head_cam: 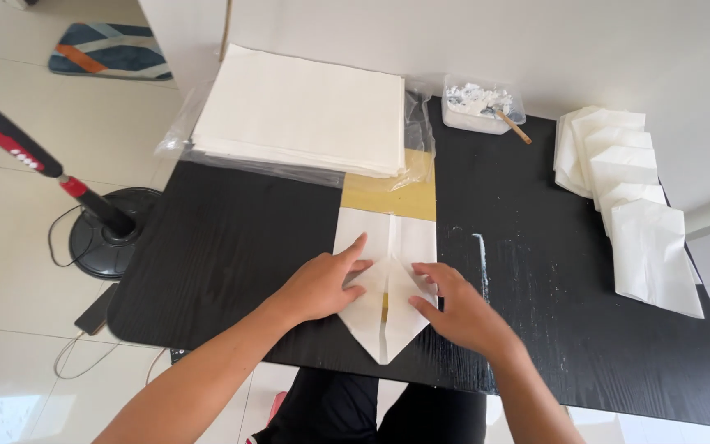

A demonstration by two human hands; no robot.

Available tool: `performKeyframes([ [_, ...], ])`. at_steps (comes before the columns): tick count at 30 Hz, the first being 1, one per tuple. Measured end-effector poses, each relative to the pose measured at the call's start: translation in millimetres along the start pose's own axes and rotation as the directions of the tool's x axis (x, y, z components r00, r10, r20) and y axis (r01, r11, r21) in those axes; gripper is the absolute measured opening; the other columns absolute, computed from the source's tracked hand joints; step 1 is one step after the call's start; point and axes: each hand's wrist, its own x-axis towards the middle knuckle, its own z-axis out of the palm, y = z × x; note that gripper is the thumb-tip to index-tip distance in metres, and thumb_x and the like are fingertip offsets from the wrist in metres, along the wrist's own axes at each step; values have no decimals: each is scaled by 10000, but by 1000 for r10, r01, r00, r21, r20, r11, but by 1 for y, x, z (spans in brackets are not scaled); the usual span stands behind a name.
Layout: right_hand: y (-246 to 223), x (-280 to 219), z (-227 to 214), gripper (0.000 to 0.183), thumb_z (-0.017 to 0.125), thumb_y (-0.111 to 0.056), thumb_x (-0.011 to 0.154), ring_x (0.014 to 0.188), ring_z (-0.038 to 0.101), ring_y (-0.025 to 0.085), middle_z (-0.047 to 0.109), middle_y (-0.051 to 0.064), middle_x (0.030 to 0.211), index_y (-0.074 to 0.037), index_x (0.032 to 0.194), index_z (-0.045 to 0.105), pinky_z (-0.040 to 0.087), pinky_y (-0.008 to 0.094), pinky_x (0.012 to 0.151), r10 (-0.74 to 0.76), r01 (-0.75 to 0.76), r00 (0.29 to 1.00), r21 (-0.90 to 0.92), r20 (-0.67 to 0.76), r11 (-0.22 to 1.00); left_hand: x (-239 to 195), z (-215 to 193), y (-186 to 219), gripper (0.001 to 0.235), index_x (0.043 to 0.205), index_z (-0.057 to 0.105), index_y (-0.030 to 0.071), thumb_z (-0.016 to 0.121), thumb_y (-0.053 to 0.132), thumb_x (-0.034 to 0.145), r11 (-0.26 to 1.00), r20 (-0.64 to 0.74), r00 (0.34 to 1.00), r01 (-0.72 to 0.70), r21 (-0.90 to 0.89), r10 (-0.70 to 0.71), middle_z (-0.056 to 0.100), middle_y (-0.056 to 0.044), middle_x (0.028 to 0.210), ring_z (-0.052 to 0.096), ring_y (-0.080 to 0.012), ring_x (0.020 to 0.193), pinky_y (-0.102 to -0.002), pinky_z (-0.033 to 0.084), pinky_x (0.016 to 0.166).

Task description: Applying glue to the bottom of a folded paper bag and folding it to seal the base.

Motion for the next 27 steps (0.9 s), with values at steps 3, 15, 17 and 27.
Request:
performKeyframes([
  [3, 32, 18, 21, 539, 714, -211, 888, 1214, 631, 369, 637, 139, 1304, -120, 1407, 598, 539, 466, 1034, -142, 134, 988, -136, -54, 982, 8, 20, -8, 923, 1652, 193, 113, 694, 307, 902, 998, -126, 990, -53, 42, 58, 668, 0, 1393, 597, -301, 1306, -440, 490, 1107],
  [15, 51, 20, 41, 260, 709, -242, 963, 1082, 683, 248, 680, 39, 1044, -180, 1206, 775, 576, 328, 911, -322, 263, 935, -314, -151, 912, 11, 36, -22, 897, 1647, 159, 98, 673, 151, 914, 979, -137, 971, -185, 87, 196, 726, -77, 1301, 643, -301, 1270, -462, 481, 1101],
  [17, 52, 13, 46, 237, 705, -230, 970, 1085, 678, 244, 674, 42, 1044, -186, 1189, 785, 589, 320, 896, -358, 289, 921, -348, -152, 892, 3, 35, -20, 848, 1640, 174, 72, 641, 137, 935, 969, -98, 969, -214, 121, 226, 708, -102, 1328, 628, -338, 1277, -488, 468, 1109],
  [27, 57, 10, 54, 309, 672, -131, 961, 1144, 627, 237, 607, 30, 1103, -234, 1233, 776, 602, 340, 905, -419, 313, 895, -455, -153, 834, 15, 58, -33, 780, 1626, 199, -16, 529, -14, 919, 675, 120, 856, -475, 565, 502, 644, -186, 1408, 518, -286, 1419, -450, 336, 1205],
])
